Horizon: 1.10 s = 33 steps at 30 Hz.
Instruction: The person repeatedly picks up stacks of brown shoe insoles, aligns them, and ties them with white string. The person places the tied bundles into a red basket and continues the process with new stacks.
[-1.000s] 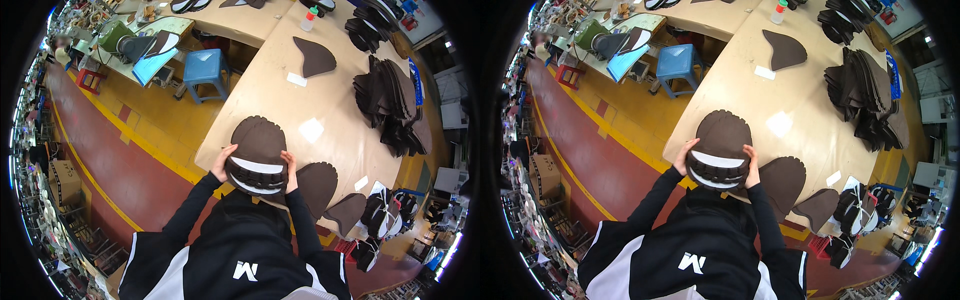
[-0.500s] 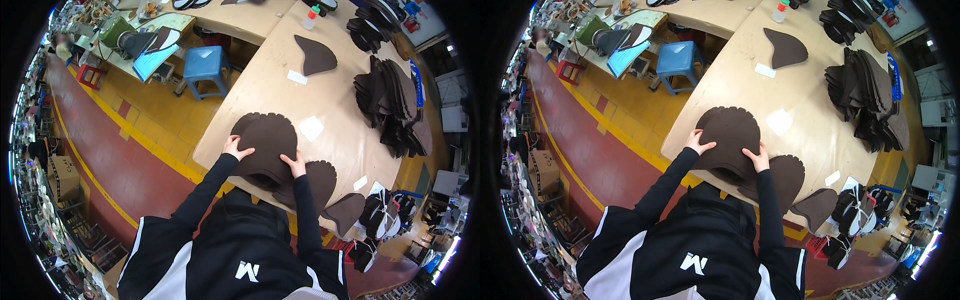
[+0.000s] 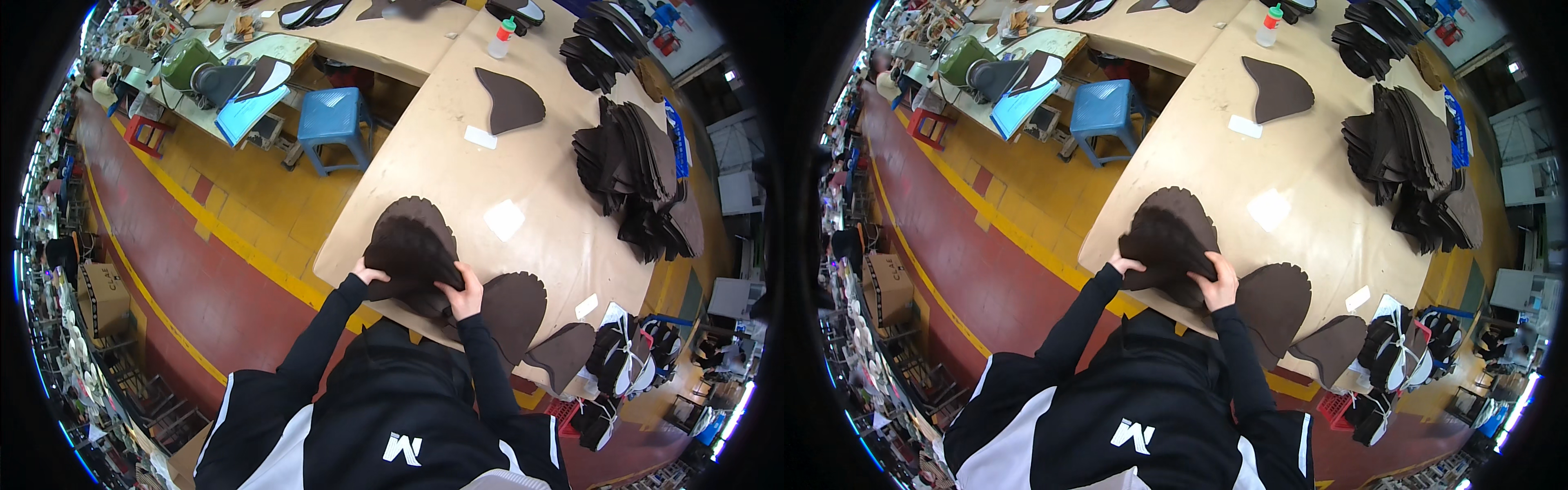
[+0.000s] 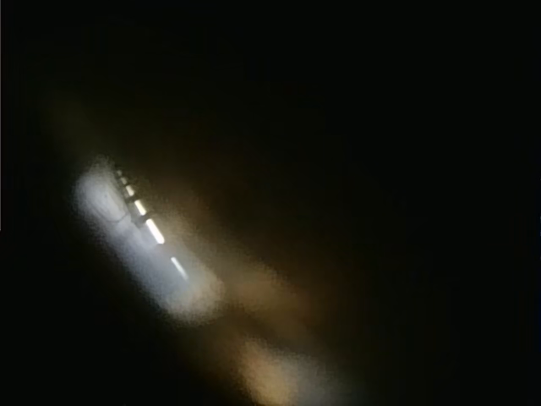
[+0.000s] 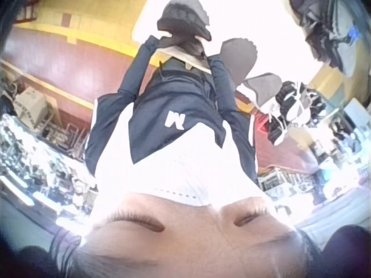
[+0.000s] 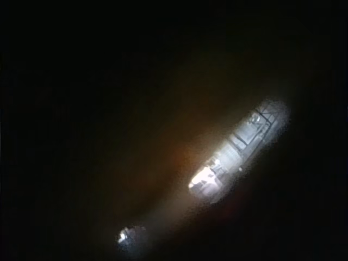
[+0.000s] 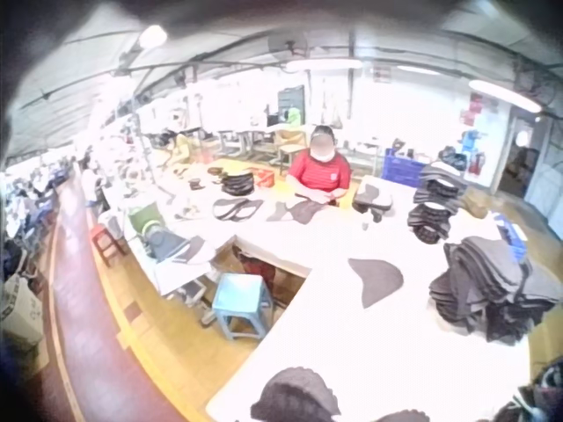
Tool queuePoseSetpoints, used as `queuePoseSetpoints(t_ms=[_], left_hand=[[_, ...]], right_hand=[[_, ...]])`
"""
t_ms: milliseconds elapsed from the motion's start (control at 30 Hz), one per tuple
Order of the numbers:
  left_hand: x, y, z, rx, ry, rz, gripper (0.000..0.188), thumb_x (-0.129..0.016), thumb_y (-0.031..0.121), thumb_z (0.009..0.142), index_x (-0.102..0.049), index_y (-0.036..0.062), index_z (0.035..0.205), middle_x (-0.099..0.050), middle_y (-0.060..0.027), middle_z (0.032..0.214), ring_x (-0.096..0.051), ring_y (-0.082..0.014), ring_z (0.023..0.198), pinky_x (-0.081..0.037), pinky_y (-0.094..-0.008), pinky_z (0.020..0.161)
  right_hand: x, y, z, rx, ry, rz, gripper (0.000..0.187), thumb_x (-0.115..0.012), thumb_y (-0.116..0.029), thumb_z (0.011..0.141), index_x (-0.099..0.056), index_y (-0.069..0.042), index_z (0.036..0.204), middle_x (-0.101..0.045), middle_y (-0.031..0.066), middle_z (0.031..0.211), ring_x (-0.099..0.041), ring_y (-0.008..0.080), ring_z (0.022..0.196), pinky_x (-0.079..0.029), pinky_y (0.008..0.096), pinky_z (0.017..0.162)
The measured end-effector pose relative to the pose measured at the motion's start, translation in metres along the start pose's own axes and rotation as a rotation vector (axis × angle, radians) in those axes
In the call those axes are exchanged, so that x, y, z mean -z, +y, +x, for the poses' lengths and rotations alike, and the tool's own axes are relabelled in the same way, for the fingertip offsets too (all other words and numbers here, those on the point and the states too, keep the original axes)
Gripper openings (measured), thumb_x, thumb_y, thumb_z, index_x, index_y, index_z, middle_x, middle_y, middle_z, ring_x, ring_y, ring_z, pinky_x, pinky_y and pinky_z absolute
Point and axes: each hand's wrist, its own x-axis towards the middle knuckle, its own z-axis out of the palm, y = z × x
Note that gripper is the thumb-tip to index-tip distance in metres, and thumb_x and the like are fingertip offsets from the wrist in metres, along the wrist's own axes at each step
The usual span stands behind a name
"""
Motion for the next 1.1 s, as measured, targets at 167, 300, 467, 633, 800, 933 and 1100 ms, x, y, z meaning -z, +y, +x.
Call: queuePoseSetpoints(t_ms=[167,300,467,633,800,933,1100], left_hand=[[0.013,-0.009,-0.014,-0.681,0.017,0.165,0.077,-0.081,0.006,0.05,-0.049,0.0046,0.12,-0.053,-0.0123,0.122,-0.049,-0.0279,0.114,-0.036,-0.0365,0.099],[-0.01,0.054,-0.042,-0.896,0.105,0.511,0.079,-0.076,0.008,0.056,-0.043,0.0043,0.128,-0.047,-0.0146,0.129,-0.033,-0.0336,0.131,-0.024,-0.0404,0.11],[-0.002,0.044,-0.04,-0.678,-0.084,0.53,0.074,-0.061,0.003,0.054,-0.042,0.0056,0.126,-0.047,-0.0136,0.125,-0.028,-0.0334,0.135,-0.021,-0.0413,0.111],[-0.02,0.017,-0.019,-0.718,0.189,0.28,0.043,-0.054,-0.006,0.056,-0.052,0.0037,0.098,-0.053,-0.0104,0.093,-0.053,-0.0268,0.094,-0.04,-0.0349,0.089],[-0.013,0.073,-0.04,-0.92,0.114,0.411,0.056,-0.06,-0.006,0.056,-0.05,0.0037,0.11,-0.054,-0.0111,0.105,-0.053,-0.0262,0.102,-0.041,-0.0326,0.091],[-0.013,0.086,-0.042,-0.907,0.101,0.614,0.085,-0.067,0.004,0.054,-0.037,0.0048,0.134,-0.04,-0.0161,0.136,-0.028,-0.0379,0.133,-0.024,-0.045,0.109],[-0.011,0.1,-0.043,-0.877,0.014,0.761,0.096,-0.067,0.018,0.053,-0.03,0.0092,0.141,-0.029,-0.0162,0.146,-0.012,-0.0413,0.139,-0.012,-0.053,0.111]], right_hand=[[-0.004,0.017,-0.02,0.236,-0.122,0.481,0.075,-0.072,0.007,0.063,-0.038,-0.008,0.128,-0.055,0.0115,0.113,-0.055,0.0228,0.106,-0.043,0.0313,0.089],[-0.008,0.019,-0.009,0.145,-0.154,0.189,0.085,-0.074,0.004,0.06,-0.033,-0.008,0.134,-0.051,0.013,0.119,-0.05,0.0261,0.113,-0.037,0.0378,0.098],[-0.013,0.011,-0.009,-0.213,-0.19,0.517,0.078,-0.073,0.006,0.058,-0.039,-0.008,0.127,-0.05,0.0094,0.117,-0.048,0.0203,0.112,-0.037,0.0326,0.099],[-0.022,0.011,-0.013,-0.214,-0.124,0.652,0.061,-0.064,0.015,0.061,-0.044,-0.007,0.115,-0.051,0.0068,0.11,-0.051,0.0155,0.104,-0.042,0.0296,0.091],[-0.014,-0.018,-0.004,0.074,-0.087,0.465,0.072,-0.06,0.016,0.059,-0.038,-0.007,0.124,-0.044,0.0107,0.125,-0.043,0.0228,0.12,-0.038,0.0339,0.099],[-0.016,-0.026,0.014,0.081,-0.179,0.292,0.117,-0.076,0.008,0.054,-0.004,-0.013,0.144,-0.013,0.0154,0.149,-0.026,0.0282,0.135,-0.032,0.0402,0.107],[-0.008,-0.045,0.032,-0.012,-0.219,0.879,0.131,-0.086,-0.014,0.053,0.006,-0.011,0.146,-0.003,0.0186,0.152,-0.011,0.0331,0.14,-0.017,0.0456,0.113]])
